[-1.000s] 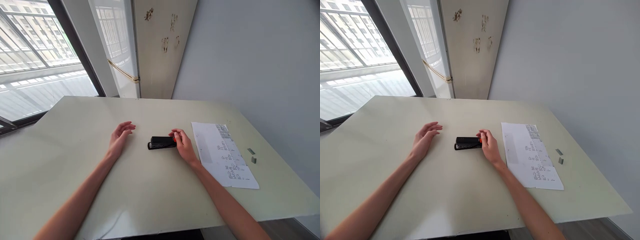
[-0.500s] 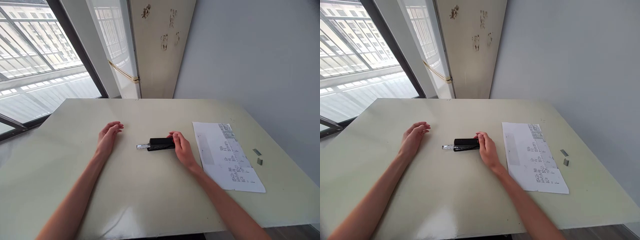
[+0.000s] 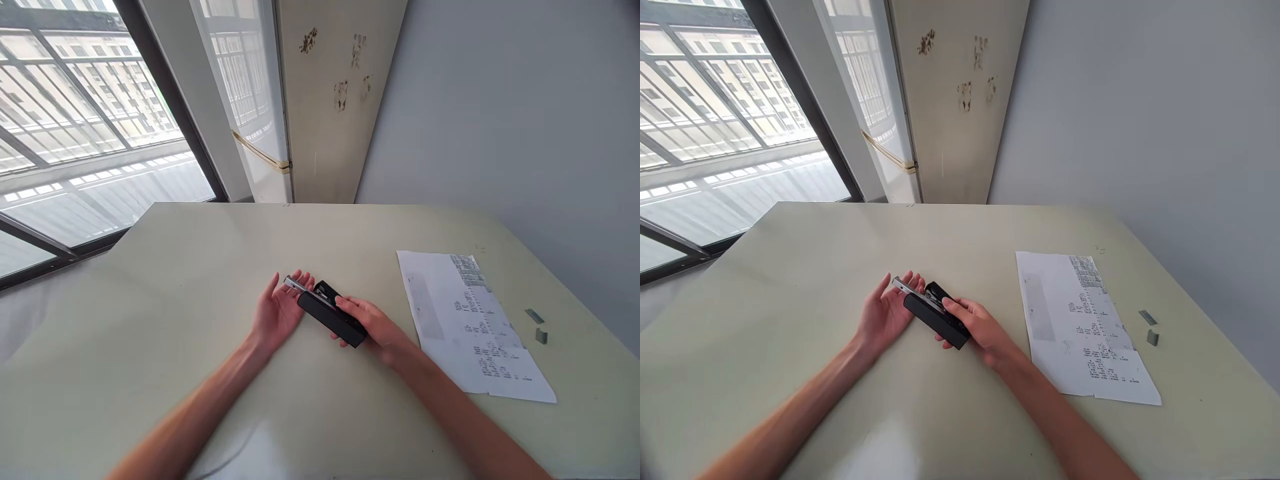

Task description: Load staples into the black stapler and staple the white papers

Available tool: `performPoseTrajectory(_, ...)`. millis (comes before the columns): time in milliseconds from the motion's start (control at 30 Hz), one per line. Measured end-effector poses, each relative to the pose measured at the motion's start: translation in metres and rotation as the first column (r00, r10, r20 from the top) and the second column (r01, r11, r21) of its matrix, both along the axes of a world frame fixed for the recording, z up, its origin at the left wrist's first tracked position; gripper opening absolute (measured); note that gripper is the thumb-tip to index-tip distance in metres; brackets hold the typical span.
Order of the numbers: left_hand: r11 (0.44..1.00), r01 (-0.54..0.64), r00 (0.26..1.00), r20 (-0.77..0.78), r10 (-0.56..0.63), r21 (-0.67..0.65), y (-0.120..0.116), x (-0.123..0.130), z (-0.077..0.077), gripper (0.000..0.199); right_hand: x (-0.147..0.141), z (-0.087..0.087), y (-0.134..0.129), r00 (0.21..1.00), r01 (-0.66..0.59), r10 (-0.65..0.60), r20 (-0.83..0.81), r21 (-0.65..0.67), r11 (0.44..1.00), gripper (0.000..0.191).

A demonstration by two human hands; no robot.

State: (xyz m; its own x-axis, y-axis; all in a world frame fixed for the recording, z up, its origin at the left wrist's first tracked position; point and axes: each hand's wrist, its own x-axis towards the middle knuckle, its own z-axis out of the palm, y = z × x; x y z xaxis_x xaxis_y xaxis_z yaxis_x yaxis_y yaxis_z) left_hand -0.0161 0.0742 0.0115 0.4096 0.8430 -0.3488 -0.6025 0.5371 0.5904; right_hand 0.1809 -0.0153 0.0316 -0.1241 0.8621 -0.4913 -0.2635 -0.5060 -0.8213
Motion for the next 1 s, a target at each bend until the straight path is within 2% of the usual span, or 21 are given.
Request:
performPoseTrajectory(133,0.992,0.01,0.99,0.138,0.007,-0.125,-0.005,0.001,0.003,0.025,-0.002,0.0,-0.001,0.992,-0.033,0.02,-0.126,-0.1,0.994,0.035)
performPoseTrajectory(200,0.99,-0.008,0.991,0.133,0.026,-0.138,-0.001,-0.002,0.005,0.024,-0.002,0.0,-0.001,0.989,-0.057,0.042,-0.142,-0.101,0.993,0.036)
performPoseTrajectory(267,0.995,-0.034,0.997,0.072,0.04,-0.089,0.006,-0.006,0.006,0.021,-0.004,0.003,-0.002,0.991,-0.072,0.065,-0.115,-0.049,0.996,0.039)
performPoseTrajectory(367,0.998,-0.034,0.995,-0.091,0.039,0.053,0.014,-0.015,0.007,0.02,-0.005,0.005,-0.004,0.998,0.001,-0.01,0.065,0.127,0.992,0.045)
performPoseTrajectory(467,0.978,0.053,0.945,-0.325,0.016,0.203,0.014,-0.024,0.009,0.024,-0.006,0.003,-0.005,0.93,0.087,-0.186,0.316,0.303,0.949,0.051)
performPoseTrajectory(500,0.954,0.104,0.897,-0.442,0.033,0.283,0.013,-0.026,0.01,0.027,-0.005,0.0,-0.005,0.896,0.093,-0.229,0.381,0.342,0.935,0.051)
performPoseTrajectory(567,0.857,0.251,0.738,-0.662,0.131,0.45,0.007,-0.026,0.011,0.039,-0.005,-0.006,-0.005,0.836,0.08,-0.276,0.475,0.393,0.916,0.05)
performPoseTrajectory(633,0.752,0.38,0.613,-0.756,0.231,0.538,0.0,-0.023,0.01,0.047,-0.006,-0.013,-0.004,0.788,0.056,-0.303,0.536,0.428,0.902,0.047)
performPoseTrajectory(733,0.641,0.529,0.558,-0.797,0.231,0.556,-0.008,-0.018,0.008,0.043,-0.007,-0.019,-0.002,0.734,0.011,-0.325,0.596,0.469,0.883,0.041)
performPoseTrajectory(800,0.609,0.584,0.556,-0.811,0.182,0.536,-0.01,-0.016,0.007,0.04,-0.007,-0.021,-0.001,0.712,-0.018,-0.335,0.617,0.493,0.87,0.038)
performPoseTrajectory(867,0.638,0.571,0.578,-0.805,0.135,0.517,-0.009,-0.016,0.009,0.041,-0.007,-0.022,-0.001,0.682,-0.038,-0.352,0.641,0.512,0.858,0.037)
performPoseTrajectory(933,0.718,0.488,0.626,-0.772,0.108,0.497,-0.005,-0.018,0.01,0.041,-0.005,-0.024,0.0,0.63,-0.055,-0.381,0.676,0.529,0.847,0.037)
performPoseTrajectory(1000,0.819,0.362,0.707,-0.704,0.071,0.446,0.0,-0.02,0.012,0.035,-0.003,-0.029,0.0,0.574,-0.08,-0.412,0.708,0.549,0.832,0.036)
